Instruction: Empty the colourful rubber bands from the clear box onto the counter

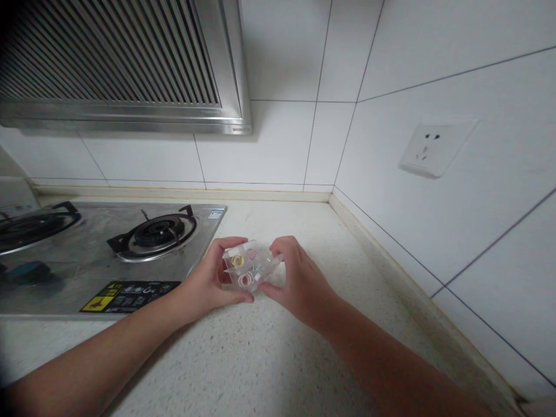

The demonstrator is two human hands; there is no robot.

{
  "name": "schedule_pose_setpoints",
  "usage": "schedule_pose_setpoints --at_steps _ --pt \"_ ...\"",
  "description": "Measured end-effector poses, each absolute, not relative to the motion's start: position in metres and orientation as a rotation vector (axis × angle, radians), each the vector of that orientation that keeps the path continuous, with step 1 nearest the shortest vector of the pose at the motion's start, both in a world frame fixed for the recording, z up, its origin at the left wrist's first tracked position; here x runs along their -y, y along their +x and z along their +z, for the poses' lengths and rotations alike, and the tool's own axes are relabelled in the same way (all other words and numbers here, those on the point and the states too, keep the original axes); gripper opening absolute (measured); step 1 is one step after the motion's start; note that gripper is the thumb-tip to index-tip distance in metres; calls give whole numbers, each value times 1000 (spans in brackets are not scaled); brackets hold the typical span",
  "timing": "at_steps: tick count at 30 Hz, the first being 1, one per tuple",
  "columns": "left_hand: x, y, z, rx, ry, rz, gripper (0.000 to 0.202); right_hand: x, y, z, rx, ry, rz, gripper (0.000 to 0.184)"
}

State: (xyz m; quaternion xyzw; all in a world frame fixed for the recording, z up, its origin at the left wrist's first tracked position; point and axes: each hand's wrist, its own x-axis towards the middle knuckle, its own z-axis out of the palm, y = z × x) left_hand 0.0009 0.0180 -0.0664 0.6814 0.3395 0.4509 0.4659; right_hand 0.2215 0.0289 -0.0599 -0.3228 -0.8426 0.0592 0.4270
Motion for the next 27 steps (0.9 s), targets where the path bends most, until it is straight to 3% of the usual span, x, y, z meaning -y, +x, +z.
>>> schedule_pose_setpoints --at_steps 14,27 --pt "-22 2 -64 -822 1482 1111 73 -38 238 -49 2092 -913 238 75" --pt "-19 0 -67 -813 1642 1022 71 -72 268 -65 2267 -1682 157 78"
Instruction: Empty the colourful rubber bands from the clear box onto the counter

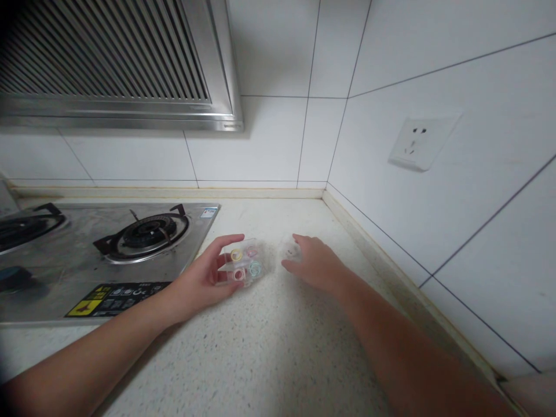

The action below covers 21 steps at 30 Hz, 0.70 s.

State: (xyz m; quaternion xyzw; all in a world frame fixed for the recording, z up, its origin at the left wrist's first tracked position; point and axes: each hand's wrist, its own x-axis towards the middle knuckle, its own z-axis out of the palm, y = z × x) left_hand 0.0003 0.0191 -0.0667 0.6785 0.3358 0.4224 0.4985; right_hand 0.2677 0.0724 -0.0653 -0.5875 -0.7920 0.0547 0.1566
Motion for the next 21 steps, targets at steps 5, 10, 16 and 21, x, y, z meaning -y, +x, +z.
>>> schedule_pose_setpoints --at_steps 5,10,16,21 --pt "-19 1 -68 -801 1682 1027 72 -72 268 -66 2298 -1696 158 79" --pt "-18 1 -69 -787 1706 1034 72 -70 269 -65 2323 -1700 162 78" --pt "-17 0 -69 -769 1846 1062 72 -69 270 -64 2363 -1658 181 64" --pt "-14 0 -66 -750 1949 1064 72 -67 269 -64 2349 -1601 184 60"
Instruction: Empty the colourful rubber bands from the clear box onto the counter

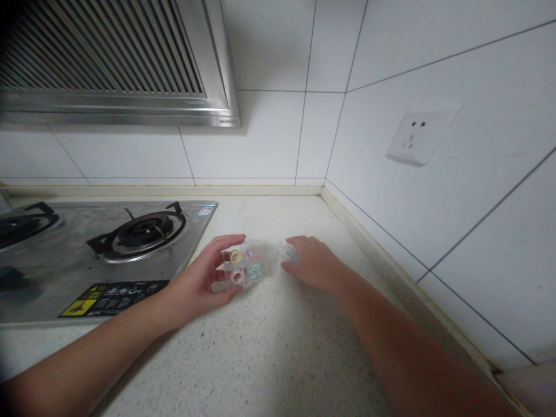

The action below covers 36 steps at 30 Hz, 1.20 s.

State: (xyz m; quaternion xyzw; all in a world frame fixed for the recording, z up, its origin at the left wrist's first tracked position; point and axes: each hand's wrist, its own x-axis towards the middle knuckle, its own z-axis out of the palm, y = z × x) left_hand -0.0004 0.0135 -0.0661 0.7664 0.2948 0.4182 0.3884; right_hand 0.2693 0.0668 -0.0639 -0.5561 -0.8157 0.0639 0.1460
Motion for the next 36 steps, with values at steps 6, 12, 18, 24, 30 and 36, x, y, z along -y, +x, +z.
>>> schedule_pose_setpoints --at_steps 6,12,18,24,30,36 --pt "-13 -1 -64 -757 2035 1046 71 -66 266 -61 2265 -1512 138 47" --pt "-12 0 -64 -787 2084 1011 72 -55 256 -46 2185 -1109 110 18" --pt "-12 1 -64 -835 2130 995 74 -31 241 -33 2387 -715 26 19" --pt "-12 3 -65 -823 2120 1000 74 -28 235 -38 2470 -808 -95 34" --pt "-10 4 -68 -805 2097 993 74 -26 234 -35 2467 -840 -124 23" --pt "-9 5 -67 -787 2071 977 73 -25 233 -37 2522 -884 -167 28"
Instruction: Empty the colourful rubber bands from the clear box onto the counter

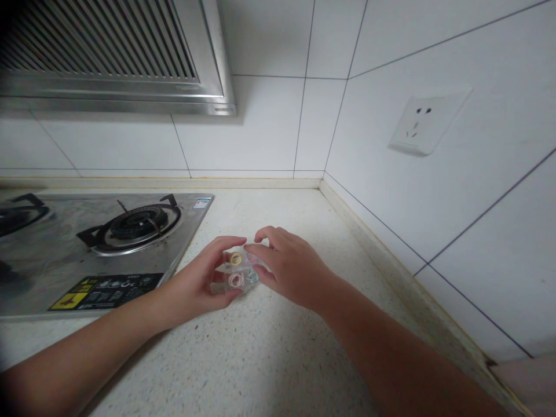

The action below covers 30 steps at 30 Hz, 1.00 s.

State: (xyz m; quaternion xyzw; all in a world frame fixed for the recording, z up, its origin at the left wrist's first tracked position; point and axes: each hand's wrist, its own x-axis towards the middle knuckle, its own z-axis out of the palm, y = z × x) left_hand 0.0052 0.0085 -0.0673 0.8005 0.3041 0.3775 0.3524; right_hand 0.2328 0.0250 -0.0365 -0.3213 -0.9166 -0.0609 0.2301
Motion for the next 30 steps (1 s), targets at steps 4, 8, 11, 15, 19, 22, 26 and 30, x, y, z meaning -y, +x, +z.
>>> schedule_pose_setpoints --at_steps 4,8,11,15,19,22,26,30 --pt "-7 6 -65 -791 2093 950 73 -25 231 -36 2564 -922 -194 26" --pt "-7 5 -63 -818 2169 948 74 -24 231 -35 2562 -916 -188 23" --pt "-8 5 -63 -817 2208 945 75 -23 232 -35 2546 -909 -166 21" --pt "-9 4 -63 -814 2230 935 74 -23 231 -35 2541 -916 -143 18" --pt "-9 4 -64 -823 2227 926 75 -23 231 -34 2550 -942 -138 16" --pt "-8 4 -63 -829 2222 925 75 -23 232 -34 2552 -935 -143 16" --pt "-7 5 -63 -800 2177 947 73 -23 233 -34 2543 -935 -174 23" --pt "-8 5 -63 -812 2198 954 74 -25 232 -35 2563 -955 -218 26"
